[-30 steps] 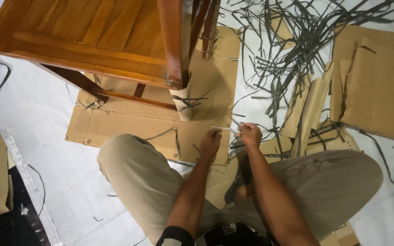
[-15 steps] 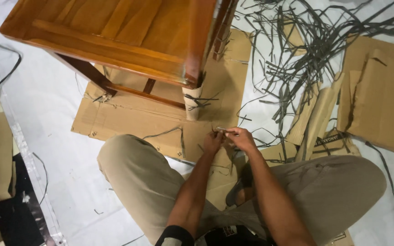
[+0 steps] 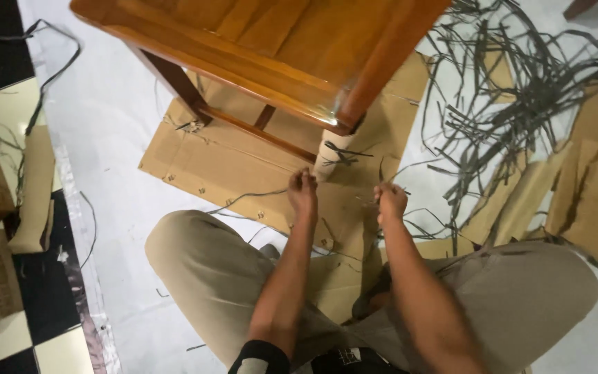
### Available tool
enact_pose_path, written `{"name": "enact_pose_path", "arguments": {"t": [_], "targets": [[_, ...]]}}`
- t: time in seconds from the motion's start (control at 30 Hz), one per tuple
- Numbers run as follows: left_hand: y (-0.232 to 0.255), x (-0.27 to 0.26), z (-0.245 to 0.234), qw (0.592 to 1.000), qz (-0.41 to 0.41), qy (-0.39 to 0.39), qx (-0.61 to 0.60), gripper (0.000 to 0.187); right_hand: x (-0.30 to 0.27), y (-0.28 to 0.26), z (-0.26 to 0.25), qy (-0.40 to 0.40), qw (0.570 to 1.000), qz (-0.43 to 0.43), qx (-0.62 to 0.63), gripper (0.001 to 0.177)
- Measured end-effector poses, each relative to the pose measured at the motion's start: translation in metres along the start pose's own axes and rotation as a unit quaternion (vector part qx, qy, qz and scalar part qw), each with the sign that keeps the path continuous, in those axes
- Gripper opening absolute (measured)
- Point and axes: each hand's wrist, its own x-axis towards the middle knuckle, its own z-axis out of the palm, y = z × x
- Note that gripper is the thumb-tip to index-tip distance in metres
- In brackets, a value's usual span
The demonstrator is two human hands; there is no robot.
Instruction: Wrapping the legs of a wooden table with cardboard protectors and securing them with plastic ties.
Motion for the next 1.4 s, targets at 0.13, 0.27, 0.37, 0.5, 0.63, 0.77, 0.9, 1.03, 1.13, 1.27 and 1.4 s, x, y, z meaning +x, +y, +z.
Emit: {"name": "enact_pose_path", "arguments": {"t": [0.13,0.27,0.37,0.5,0.63,0.77,0.9,1.03,1.13,1.27,1.4], "targets": [[0.054,0.022,0.014,0.997,0.054,0.001,0.056,0.023,-0.037,-0.077,0.035,-0.044,0.996,-0.043,0.071,0.019],[0.102,0.026,0.023,0.946,0.174,-0.135,0.237,0.029,-0.012,-0.083,0.070,-0.138,0.979,-0.147,-0.034,0.011],[0.130,0.024,0.028,0.825,0.283,-0.237,0.429,0.053,0.009,-0.074,0.084,-0.205,0.944,-0.231,-0.118,0.016],[0.095,0.065,0.026,0.666,0.273,-0.323,0.614,0.064,0.007,-0.082,0.076,-0.273,0.879,-0.345,-0.183,0.013],[0.085,0.071,0.007,0.663,0.319,-0.305,0.605,0.042,0.065,-0.023,0.087,-0.268,0.895,-0.311,-0.175,0.020],[0.076,0.064,0.002,0.752,0.330,-0.197,0.536,0.014,0.008,-0.064,0.077,-0.265,0.918,-0.268,-0.120,0.012],[0.108,0.024,-0.002,0.816,0.204,-0.129,0.526,0.014,0.015,-0.047,0.075,-0.246,0.943,-0.223,-0.016,0.006],[0.087,0.018,-0.016,0.850,0.096,-0.109,0.507,0.024,-0.013,-0.043,0.077,-0.175,0.963,-0.191,-0.079,0.012],[0.064,0.017,-0.026,0.895,0.049,-0.099,0.432,0.024,-0.038,-0.056,0.066,-0.176,0.967,-0.157,-0.093,0.014],[0.029,0.021,-0.028,0.928,-0.034,-0.120,0.352,0.022,-0.057,-0.051,0.058,-0.210,0.965,-0.139,-0.068,0.015],[0.031,0.001,-0.021,0.949,-0.095,-0.131,0.269,0.016,-0.091,-0.055,0.046,-0.213,0.966,-0.141,-0.047,0.030]]}}
